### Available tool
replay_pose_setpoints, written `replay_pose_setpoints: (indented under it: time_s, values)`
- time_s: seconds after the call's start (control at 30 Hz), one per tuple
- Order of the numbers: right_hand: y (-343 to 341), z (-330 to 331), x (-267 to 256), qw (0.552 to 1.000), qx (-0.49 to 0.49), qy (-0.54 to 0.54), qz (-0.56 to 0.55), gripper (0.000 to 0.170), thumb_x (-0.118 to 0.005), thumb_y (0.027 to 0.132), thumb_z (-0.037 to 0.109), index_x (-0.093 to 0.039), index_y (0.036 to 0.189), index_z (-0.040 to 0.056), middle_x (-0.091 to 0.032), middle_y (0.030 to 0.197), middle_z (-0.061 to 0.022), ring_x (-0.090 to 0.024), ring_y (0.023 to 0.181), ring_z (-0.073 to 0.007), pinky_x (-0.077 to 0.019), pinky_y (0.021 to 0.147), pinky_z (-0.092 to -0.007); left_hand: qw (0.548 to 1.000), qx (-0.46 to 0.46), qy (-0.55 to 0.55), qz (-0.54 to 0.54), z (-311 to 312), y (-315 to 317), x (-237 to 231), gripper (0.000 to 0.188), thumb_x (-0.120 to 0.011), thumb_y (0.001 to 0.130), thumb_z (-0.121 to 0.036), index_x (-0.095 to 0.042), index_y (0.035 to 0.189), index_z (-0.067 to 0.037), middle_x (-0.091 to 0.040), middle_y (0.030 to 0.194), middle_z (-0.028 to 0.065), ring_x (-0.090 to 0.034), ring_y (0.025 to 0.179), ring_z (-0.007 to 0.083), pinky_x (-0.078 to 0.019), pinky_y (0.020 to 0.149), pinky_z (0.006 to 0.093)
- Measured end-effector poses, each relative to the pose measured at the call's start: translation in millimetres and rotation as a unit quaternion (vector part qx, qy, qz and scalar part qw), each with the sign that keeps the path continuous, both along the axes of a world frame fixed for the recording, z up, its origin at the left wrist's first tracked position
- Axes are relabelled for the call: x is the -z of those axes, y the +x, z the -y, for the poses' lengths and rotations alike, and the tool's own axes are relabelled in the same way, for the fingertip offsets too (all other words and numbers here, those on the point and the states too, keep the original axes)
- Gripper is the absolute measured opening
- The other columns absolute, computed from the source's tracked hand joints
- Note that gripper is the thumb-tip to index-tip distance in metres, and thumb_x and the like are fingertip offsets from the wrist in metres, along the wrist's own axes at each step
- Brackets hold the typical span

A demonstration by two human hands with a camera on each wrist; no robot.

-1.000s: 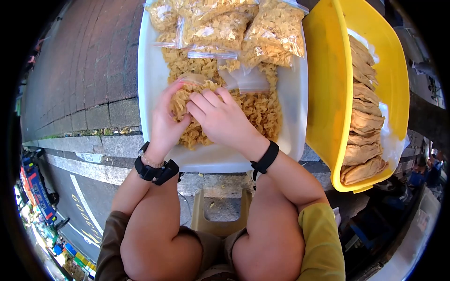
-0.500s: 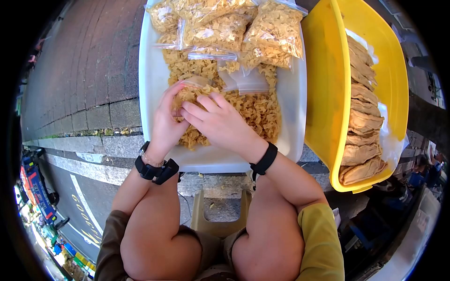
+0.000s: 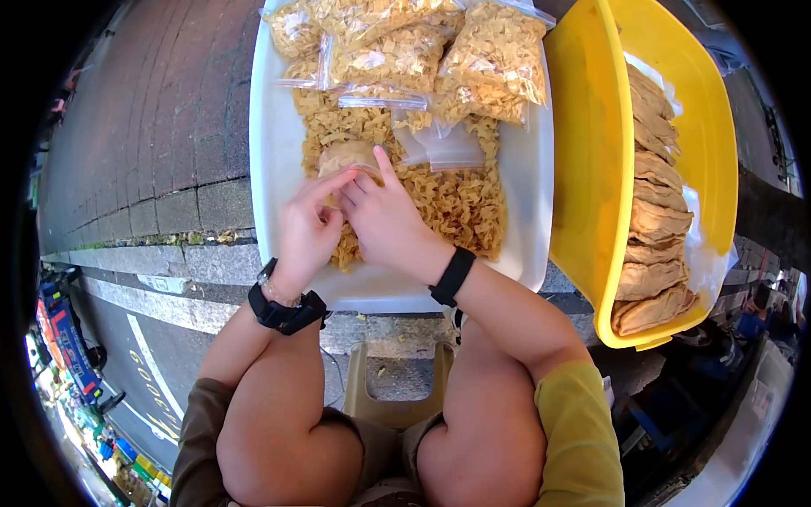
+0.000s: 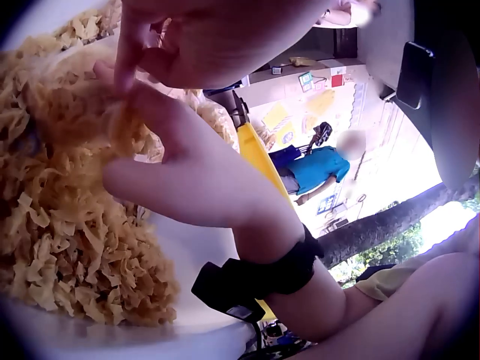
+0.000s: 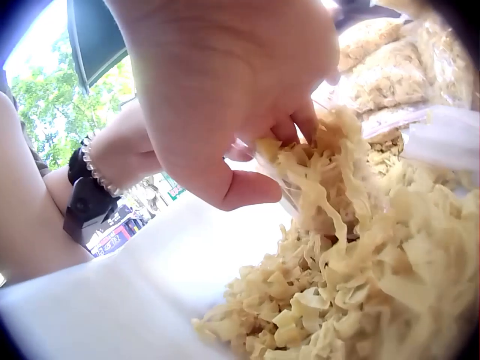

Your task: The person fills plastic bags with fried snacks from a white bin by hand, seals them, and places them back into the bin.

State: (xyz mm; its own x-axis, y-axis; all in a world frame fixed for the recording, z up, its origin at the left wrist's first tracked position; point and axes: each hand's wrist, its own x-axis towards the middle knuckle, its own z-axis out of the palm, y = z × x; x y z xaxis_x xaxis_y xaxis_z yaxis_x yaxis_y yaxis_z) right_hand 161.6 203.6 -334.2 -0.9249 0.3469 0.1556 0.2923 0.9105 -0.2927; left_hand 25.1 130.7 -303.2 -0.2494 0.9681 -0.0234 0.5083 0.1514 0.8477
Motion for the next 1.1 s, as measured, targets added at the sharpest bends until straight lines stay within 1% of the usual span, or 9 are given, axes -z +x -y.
replay_pose_setpoints:
  time_s: [0.1, 0.3, 0.5, 0.57, 0.67, 0.8, 0.9, 1.03, 1.1]
  values:
    - [-5, -1, 18, 0.999, 0.013, -0.052, 0.003, 0.037, -0.064, 0.073, 0.014, -0.067, 0.109, 0.0034, -0.061, 0.115, -0.0094, -0.051, 0.118, -0.0249, -0.0154, 0.115, -0.0611, 1.000, 0.005, 0.019, 0.013, 1, 5, 7, 0.054, -0.048, 0.067, 0.017, -0.066, 0.114, -0.003, -0.065, 0.115, 0.0172, -0.057, 0.101, 0.0355, -0.0502, 0.088, 0.0386]
    - [-7, -21, 15, 0.992, 0.049, -0.098, -0.070, 0.023, -0.062, 0.078, 0.013, -0.070, 0.099, 0.0097, -0.068, 0.100, -0.0026, -0.058, 0.106, -0.0209, -0.0316, 0.102, -0.0503, 0.990, 0.040, -0.011, 0.132, -5, -11, -6, 0.057, -0.051, 0.073, 0.013, -0.057, 0.127, -0.004, -0.057, 0.131, 0.0142, -0.056, 0.109, 0.0312, -0.0498, 0.088, 0.0390]
    - [20, -30, -51, 0.976, 0.040, -0.172, -0.126, 0.018, -0.058, 0.089, 0.015, -0.069, 0.103, 0.0120, -0.068, 0.098, -0.0010, -0.056, 0.104, -0.0212, -0.0317, 0.099, -0.0421, 0.988, 0.063, 0.100, -0.102, -7, -17, -9, 0.072, -0.075, 0.072, -0.007, -0.044, 0.137, -0.003, -0.044, 0.142, 0.0176, -0.049, 0.125, 0.0289, -0.0443, 0.099, 0.0370]
    - [23, -28, -59, 0.953, -0.005, -0.279, -0.115, 0.019, -0.062, 0.088, 0.014, -0.067, 0.106, 0.0090, -0.065, 0.103, -0.0056, -0.055, 0.107, -0.0233, -0.0319, 0.100, -0.0435, 0.976, 0.047, 0.049, 0.205, -3, -4, 4, 0.079, -0.083, 0.067, -0.011, -0.045, 0.135, -0.003, -0.051, 0.135, 0.0162, -0.052, 0.123, 0.0249, -0.0434, 0.101, 0.0358]
    - [20, -22, -56, 0.882, 0.025, -0.423, -0.208, 0.025, -0.071, 0.081, 0.013, -0.066, 0.105, 0.0061, -0.058, 0.116, -0.0101, -0.050, 0.114, -0.0291, -0.0343, 0.102, -0.0451, 0.967, 0.093, -0.029, 0.235, -1, -9, 0, 0.079, -0.087, 0.066, -0.014, -0.047, 0.134, -0.001, -0.059, 0.126, 0.0118, -0.058, 0.114, 0.0184, -0.0449, 0.099, 0.0333]
    - [31, -36, -70, 0.949, 0.084, -0.205, -0.227, 0.046, -0.077, 0.076, 0.015, -0.059, 0.118, 0.0061, -0.050, 0.126, -0.0138, -0.044, 0.123, -0.0333, -0.0390, 0.100, -0.0434, 0.952, 0.040, -0.026, 0.301, -3, -7, 1, 0.075, -0.087, 0.068, -0.012, -0.049, 0.132, 0.000, -0.063, 0.118, 0.0075, -0.060, 0.108, 0.0136, -0.0462, 0.097, 0.0309]
    - [41, -40, -71, 0.894, 0.130, -0.391, -0.176, 0.082, -0.080, 0.075, 0.017, -0.033, 0.142, 0.0098, -0.049, 0.127, -0.0164, -0.039, 0.131, -0.0325, -0.0412, 0.102, -0.0423, 0.957, 0.067, -0.040, 0.280, -2, -13, 4, 0.073, -0.082, 0.073, -0.003, -0.044, 0.135, -0.002, -0.059, 0.121, 0.0061, -0.057, 0.112, 0.0129, -0.0476, 0.096, 0.0291]
    - [54, -46, -58, 0.837, 0.166, -0.517, -0.071, 0.070, -0.078, 0.077, 0.011, -0.039, 0.134, 0.0072, -0.053, 0.120, -0.0136, -0.054, 0.115, -0.0269, -0.0492, 0.093, -0.0382, 0.945, 0.034, -0.039, 0.324, 0, -13, 6, 0.072, -0.086, 0.071, -0.008, -0.049, 0.132, 0.000, -0.061, 0.121, 0.0061, -0.057, 0.111, 0.0122, -0.0458, 0.098, 0.0303]
    - [54, -44, -64, 0.730, 0.254, -0.621, -0.130, 0.058, -0.074, 0.079, 0.002, -0.042, 0.127, 0.0062, -0.056, 0.111, -0.0101, -0.064, 0.092, -0.0181, -0.0548, 0.076, -0.0294, 0.937, 0.040, -0.039, 0.344, 1, -12, 5, 0.073, -0.086, 0.071, -0.008, -0.049, 0.132, 0.000, -0.061, 0.122, 0.0062, -0.057, 0.112, 0.0122, -0.0454, 0.099, 0.0303]
